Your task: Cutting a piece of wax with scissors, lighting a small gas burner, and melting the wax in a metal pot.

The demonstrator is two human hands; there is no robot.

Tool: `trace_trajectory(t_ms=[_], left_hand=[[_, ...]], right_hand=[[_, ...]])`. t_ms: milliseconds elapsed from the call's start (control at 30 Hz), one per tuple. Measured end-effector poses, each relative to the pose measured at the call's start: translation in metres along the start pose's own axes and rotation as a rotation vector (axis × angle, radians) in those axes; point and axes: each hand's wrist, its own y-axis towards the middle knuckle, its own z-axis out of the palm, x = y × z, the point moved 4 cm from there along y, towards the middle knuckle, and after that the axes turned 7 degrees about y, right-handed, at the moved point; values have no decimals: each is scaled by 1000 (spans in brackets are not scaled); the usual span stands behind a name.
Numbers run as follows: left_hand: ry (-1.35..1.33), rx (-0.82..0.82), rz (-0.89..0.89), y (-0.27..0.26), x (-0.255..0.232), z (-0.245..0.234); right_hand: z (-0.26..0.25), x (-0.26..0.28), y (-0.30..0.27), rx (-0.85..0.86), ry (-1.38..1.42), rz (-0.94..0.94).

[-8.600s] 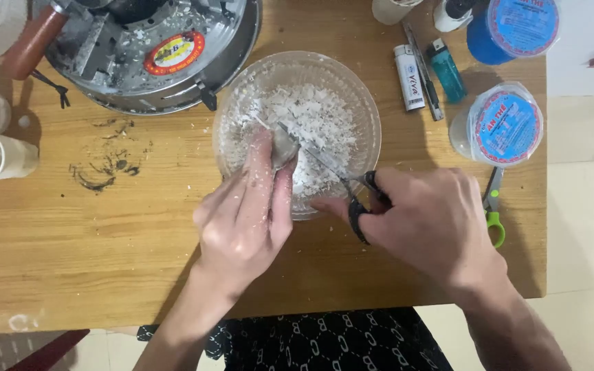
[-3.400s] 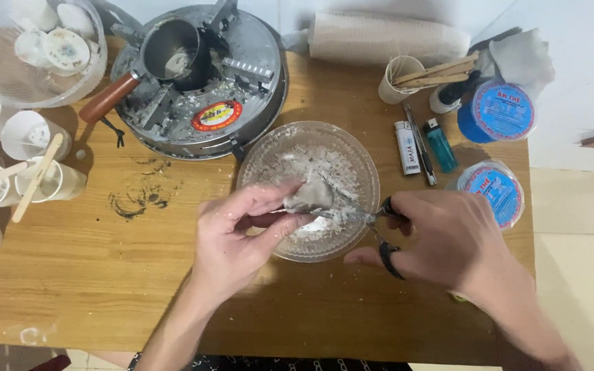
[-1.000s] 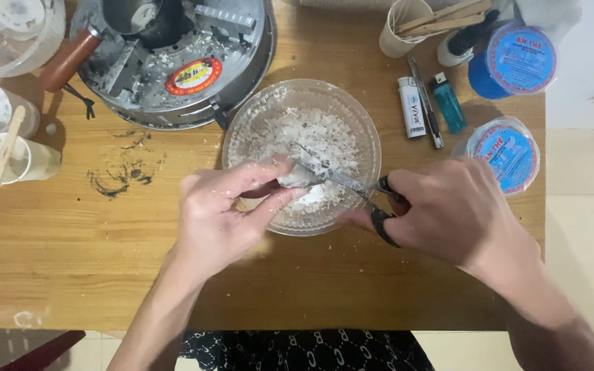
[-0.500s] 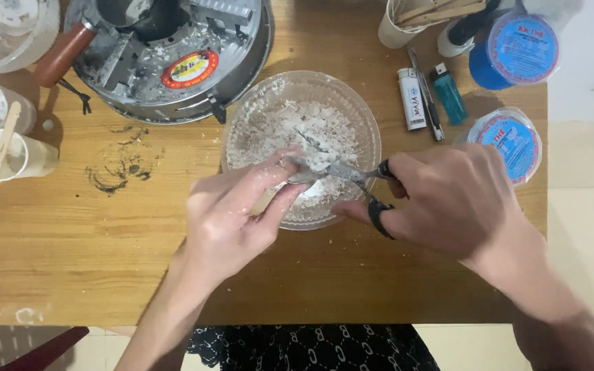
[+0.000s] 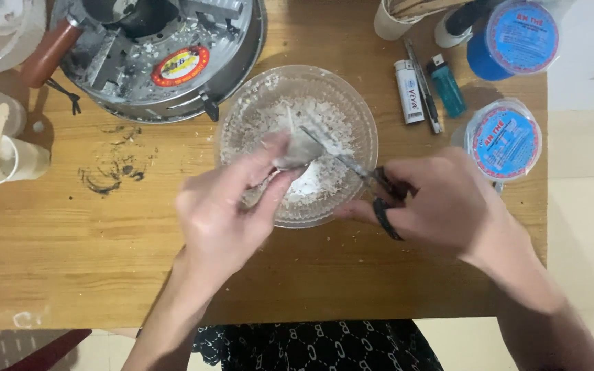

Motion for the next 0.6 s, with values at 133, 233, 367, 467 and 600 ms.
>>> trace_trajectory(t_ms=[133,233,367,467,600], left_hand=[[-289,-22,-327,9,-5,-12],[-394,16,-355,10,-4,-11],[-433,10,-321,5,0,-8],[-364,-14,-233,7,-3,-12],[-327,-44,-159,10,-3,-13]], right_hand=[[-13,5,5,-7,-42,74],[-11,1,7,115,-176,152],[-13,5,6,-32,-316,-104],[-12,5,6,-36,-391,-136],[-12,7,4,-78,-243,-231]])
